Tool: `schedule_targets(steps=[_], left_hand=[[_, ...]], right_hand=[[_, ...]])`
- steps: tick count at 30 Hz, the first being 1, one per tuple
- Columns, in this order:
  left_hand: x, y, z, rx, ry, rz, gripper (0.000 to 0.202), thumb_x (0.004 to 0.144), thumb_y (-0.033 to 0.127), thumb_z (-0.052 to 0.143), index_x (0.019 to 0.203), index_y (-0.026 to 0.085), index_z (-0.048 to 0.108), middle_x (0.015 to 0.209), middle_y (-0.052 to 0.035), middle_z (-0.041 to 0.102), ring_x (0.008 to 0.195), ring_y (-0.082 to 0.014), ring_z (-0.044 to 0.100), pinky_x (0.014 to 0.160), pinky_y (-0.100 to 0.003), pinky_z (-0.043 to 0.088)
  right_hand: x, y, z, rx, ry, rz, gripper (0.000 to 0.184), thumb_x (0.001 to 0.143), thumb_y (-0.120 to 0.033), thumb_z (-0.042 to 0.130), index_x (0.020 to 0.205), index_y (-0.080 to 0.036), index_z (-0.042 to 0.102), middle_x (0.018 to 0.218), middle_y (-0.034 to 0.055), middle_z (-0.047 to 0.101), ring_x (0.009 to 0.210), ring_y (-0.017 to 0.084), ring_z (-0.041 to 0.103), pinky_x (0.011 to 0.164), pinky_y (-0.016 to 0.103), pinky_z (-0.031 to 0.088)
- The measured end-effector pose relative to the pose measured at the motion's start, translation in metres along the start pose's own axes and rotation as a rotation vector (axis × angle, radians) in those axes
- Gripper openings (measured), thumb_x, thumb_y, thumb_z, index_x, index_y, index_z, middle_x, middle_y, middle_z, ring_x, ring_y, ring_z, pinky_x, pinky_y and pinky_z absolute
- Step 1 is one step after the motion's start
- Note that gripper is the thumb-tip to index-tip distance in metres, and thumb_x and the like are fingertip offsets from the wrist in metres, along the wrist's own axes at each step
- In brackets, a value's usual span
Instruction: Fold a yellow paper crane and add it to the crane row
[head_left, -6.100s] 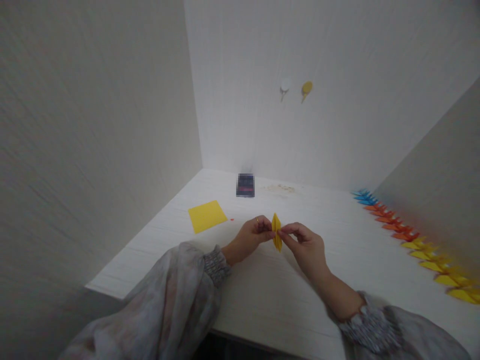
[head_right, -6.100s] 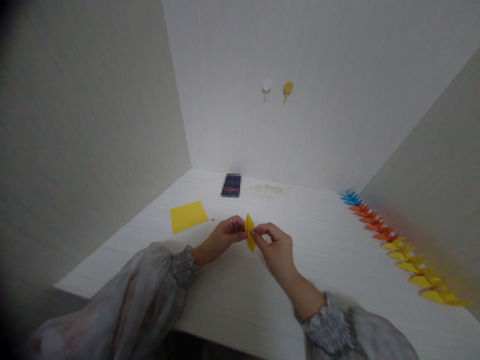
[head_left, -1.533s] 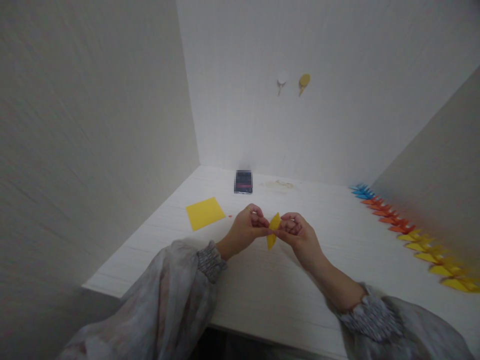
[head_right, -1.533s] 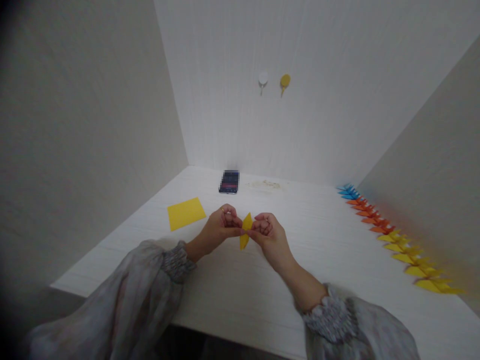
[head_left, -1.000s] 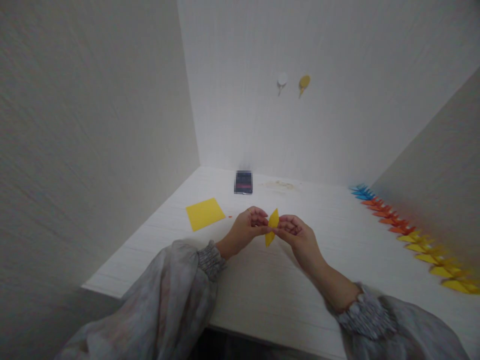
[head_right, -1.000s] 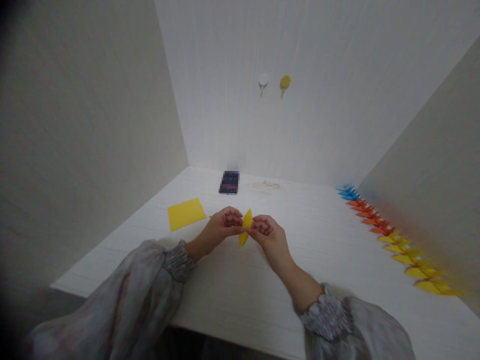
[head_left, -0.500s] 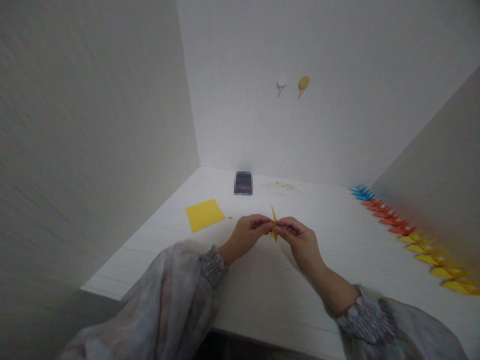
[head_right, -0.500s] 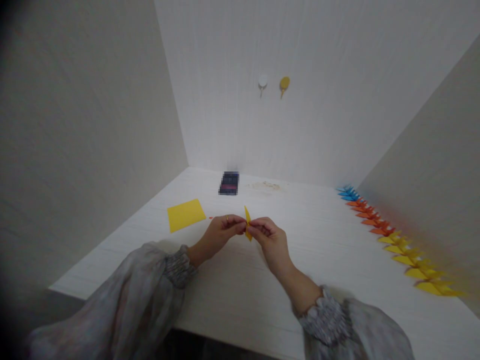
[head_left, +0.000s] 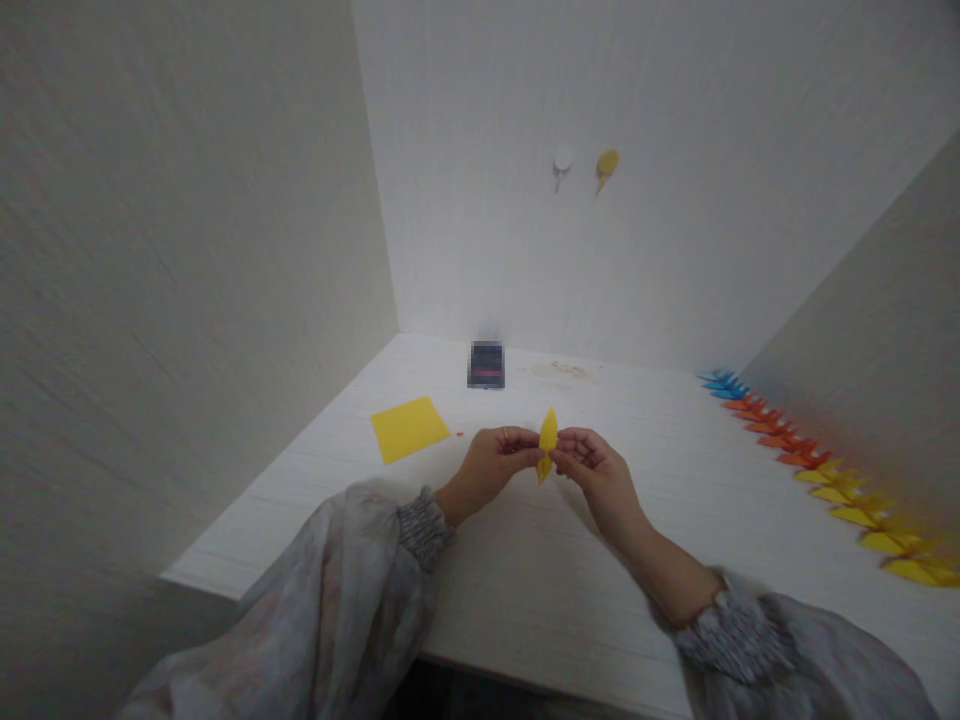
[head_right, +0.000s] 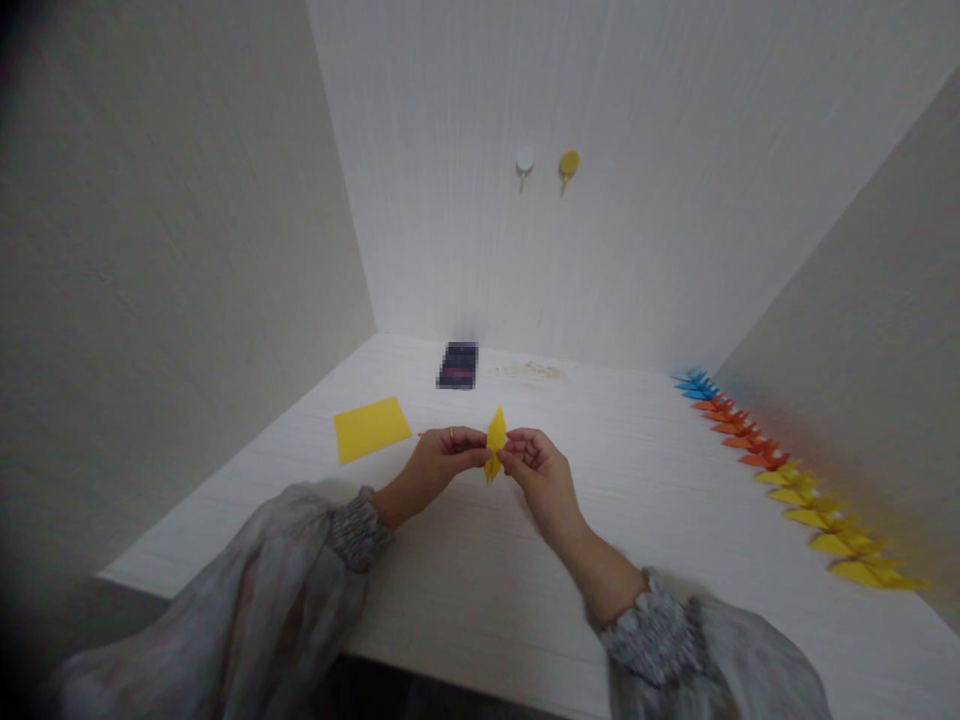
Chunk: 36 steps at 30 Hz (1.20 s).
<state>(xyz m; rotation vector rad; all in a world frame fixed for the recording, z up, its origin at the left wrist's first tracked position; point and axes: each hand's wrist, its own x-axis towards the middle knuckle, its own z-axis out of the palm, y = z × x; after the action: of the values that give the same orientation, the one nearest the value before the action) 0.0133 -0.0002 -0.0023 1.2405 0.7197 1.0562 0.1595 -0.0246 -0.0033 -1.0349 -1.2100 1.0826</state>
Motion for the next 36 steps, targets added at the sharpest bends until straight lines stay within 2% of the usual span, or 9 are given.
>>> schedule_targets(steps=[5,12,16,23,29,33,36], left_hand=[[-0.0004,0.0026,-0.0005,-0.005,0.031,-0.031,0.019,0.058,0.022,0.068,0.075,0.013,0.065,0.069,-0.0009,0.066,0.063,-0.0118,0.059,0.067,-0.027,0.047],[-0.0015,0.0063,0.0004,-0.131,-0.013,-0.108,0.022,0.054,0.018,0.07,0.072,0.011,0.059,0.062,0.0003,0.063,0.057,-0.0118,0.06,0.06,-0.028,0.049],[-0.0026,0.008,0.0006,-0.177,-0.091,-0.103,0.019,0.059,0.018,0.066,0.073,0.011,0.056,0.064,-0.0016,0.064,0.059,-0.0153,0.062,0.062,-0.031,0.05],[-0.0033,0.0073,-0.0007,-0.193,-0.126,-0.097,0.016,0.061,0.019,0.064,0.074,0.011,0.057,0.068,-0.0034,0.065,0.063,-0.0152,0.062,0.068,-0.034,0.049],[-0.0029,0.0086,-0.0028,-0.169,-0.083,-0.085,0.017,0.06,0.02,0.065,0.072,0.009,0.06,0.069,-0.0037,0.064,0.066,-0.0134,0.06,0.071,-0.032,0.048],[-0.0025,0.0075,-0.0025,-0.089,-0.072,-0.057,0.02,0.057,0.02,0.069,0.072,0.01,0.06,0.068,-0.0027,0.063,0.065,-0.012,0.06,0.069,-0.029,0.048],[-0.0013,0.0042,-0.0028,-0.093,-0.052,-0.025,0.023,0.056,0.018,0.069,0.073,0.011,0.057,0.069,-0.0016,0.063,0.064,-0.0112,0.059,0.066,-0.027,0.047]], right_hand=[[0.0,-0.002,-0.0029,-0.065,-0.09,0.045,0.013,0.064,-0.029,0.063,0.073,-0.019,0.062,0.063,0.0003,0.06,0.053,0.011,0.049,0.052,0.025,0.04],[-0.0022,0.0016,-0.0033,0.114,-0.119,0.068,0.013,0.063,-0.024,0.065,0.075,-0.019,0.061,0.062,-0.0014,0.06,0.051,0.01,0.05,0.051,0.024,0.039],[-0.0039,0.0,-0.0031,0.132,-0.115,0.084,0.01,0.063,-0.022,0.064,0.072,-0.019,0.064,0.063,0.0,0.062,0.053,0.011,0.053,0.054,0.026,0.042],[-0.0042,0.0013,-0.0064,0.09,-0.134,0.006,0.009,0.064,-0.022,0.062,0.072,-0.02,0.064,0.067,0.001,0.063,0.059,0.013,0.055,0.059,0.029,0.045],[-0.0038,0.0003,-0.009,0.068,-0.164,-0.058,0.009,0.071,-0.021,0.056,0.074,-0.023,0.064,0.067,-0.0006,0.061,0.063,0.012,0.054,0.063,0.026,0.043],[-0.0039,0.0,-0.0074,0.0,-0.155,-0.042,0.005,0.069,-0.024,0.061,0.073,-0.022,0.064,0.068,-0.0003,0.061,0.064,0.012,0.054,0.063,0.026,0.043],[-0.0025,0.0017,-0.0055,0.005,-0.108,-0.016,0.017,0.064,-0.024,0.066,0.081,-0.023,0.061,0.07,-0.0013,0.06,0.065,0.012,0.055,0.063,0.026,0.043]])
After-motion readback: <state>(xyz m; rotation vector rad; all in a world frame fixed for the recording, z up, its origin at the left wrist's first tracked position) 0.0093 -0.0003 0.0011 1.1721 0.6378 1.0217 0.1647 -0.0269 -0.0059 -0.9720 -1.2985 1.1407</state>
